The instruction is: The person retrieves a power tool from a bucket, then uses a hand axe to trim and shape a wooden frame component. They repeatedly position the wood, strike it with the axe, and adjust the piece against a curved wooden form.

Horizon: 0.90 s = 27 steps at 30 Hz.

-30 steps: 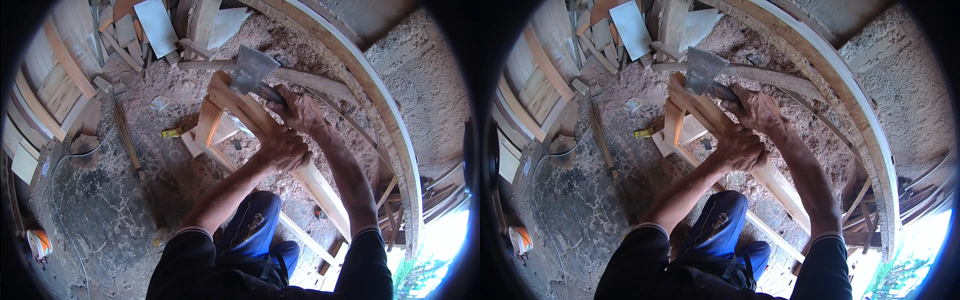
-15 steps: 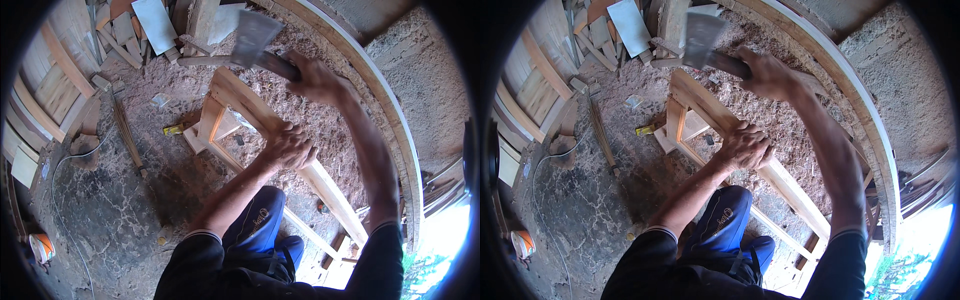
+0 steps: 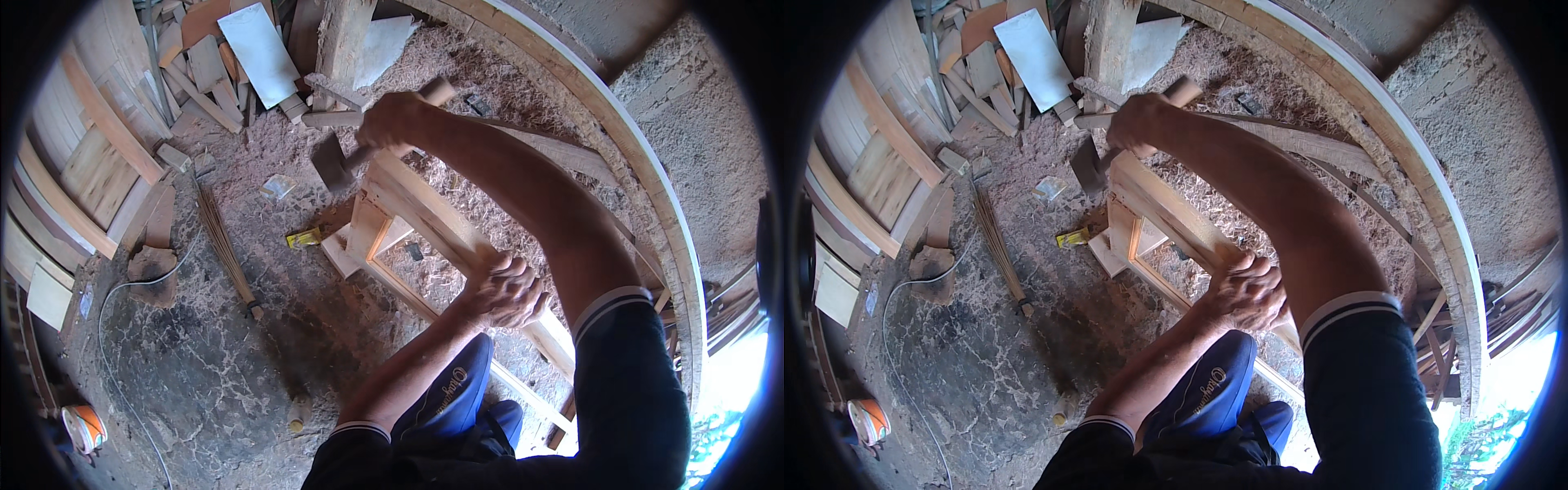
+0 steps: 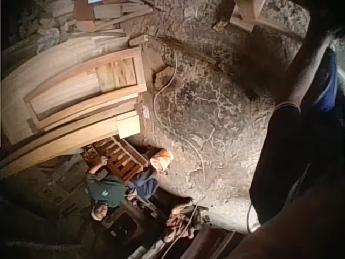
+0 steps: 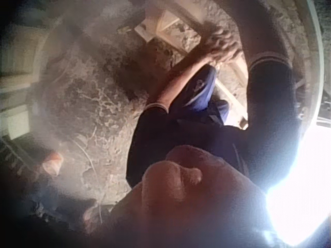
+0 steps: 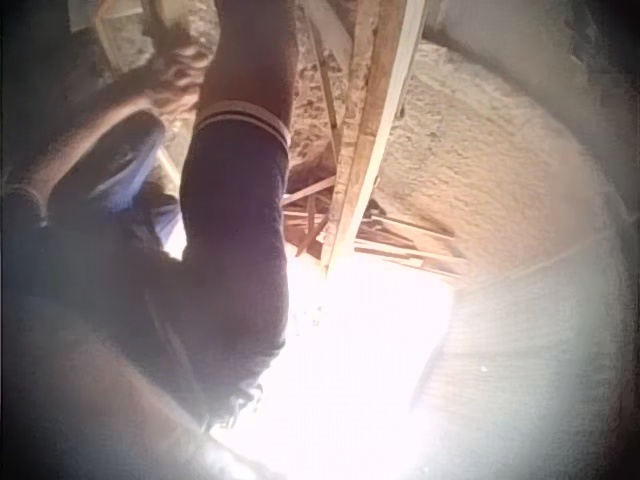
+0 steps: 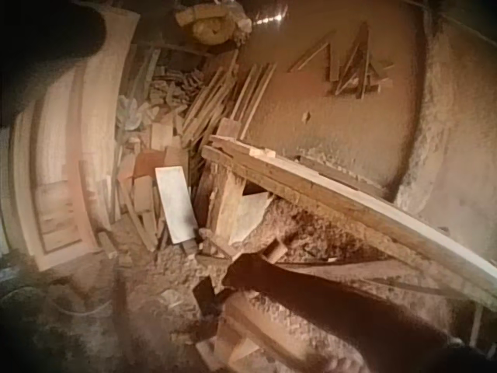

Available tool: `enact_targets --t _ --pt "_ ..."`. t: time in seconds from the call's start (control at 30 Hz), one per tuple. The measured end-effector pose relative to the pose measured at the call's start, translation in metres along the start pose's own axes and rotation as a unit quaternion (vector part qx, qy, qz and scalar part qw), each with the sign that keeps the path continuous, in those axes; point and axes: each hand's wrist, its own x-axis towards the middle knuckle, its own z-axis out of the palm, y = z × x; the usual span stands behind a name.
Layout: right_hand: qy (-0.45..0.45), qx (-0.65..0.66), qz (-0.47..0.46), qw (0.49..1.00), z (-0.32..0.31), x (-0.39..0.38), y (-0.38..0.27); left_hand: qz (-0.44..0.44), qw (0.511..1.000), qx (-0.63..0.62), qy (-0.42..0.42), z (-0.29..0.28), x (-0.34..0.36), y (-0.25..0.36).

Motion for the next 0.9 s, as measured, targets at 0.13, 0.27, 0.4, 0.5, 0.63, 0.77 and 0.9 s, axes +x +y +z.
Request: enact_targets --t 0.13,0.27,0.4,0.5,0.63,0.77,0.9 --pt "0.02 -0.069 -0.078 0.994 0.001 0.008 0.009 -0.011 1.0 0.005 -0.022 -0.001 -0.004 0.002" --pt "0.048 -0.002 -0.008 0.999 0.003 0.004 0.019 -0.012 0.999 0.013 -0.03 0.004 -0.006 0.001" --pt "-0.08 -0.05 -0.017 0.995 0.026 -0.002 0.002 -0.001 1.0 0.023 0.005 0.004 -0.007 0.003" --pt "-0.044 0.03 0.03 0.998 0.049 -0.024 0.01 -0.01 0.999 0.013 -0.027 0.003 -0.006 0.004" --pt "0.155 0.309 0.132 0.929 0.088 -0.088 0.015 -0.002 0.996 0.068 -0.056 0.005 0.001 0.003" --pt "0.288 0.531 0.158 0.781 0.117 -0.158 -0.002 -0.021 0.998 -0.008 -0.051 0.0 0.008 -0.001" --pt "0.311 0.522 0.145 0.781 0.118 -0.188 -0.031 -0.024 0.998 -0.022 -0.055 -0.008 0.01 0.002"
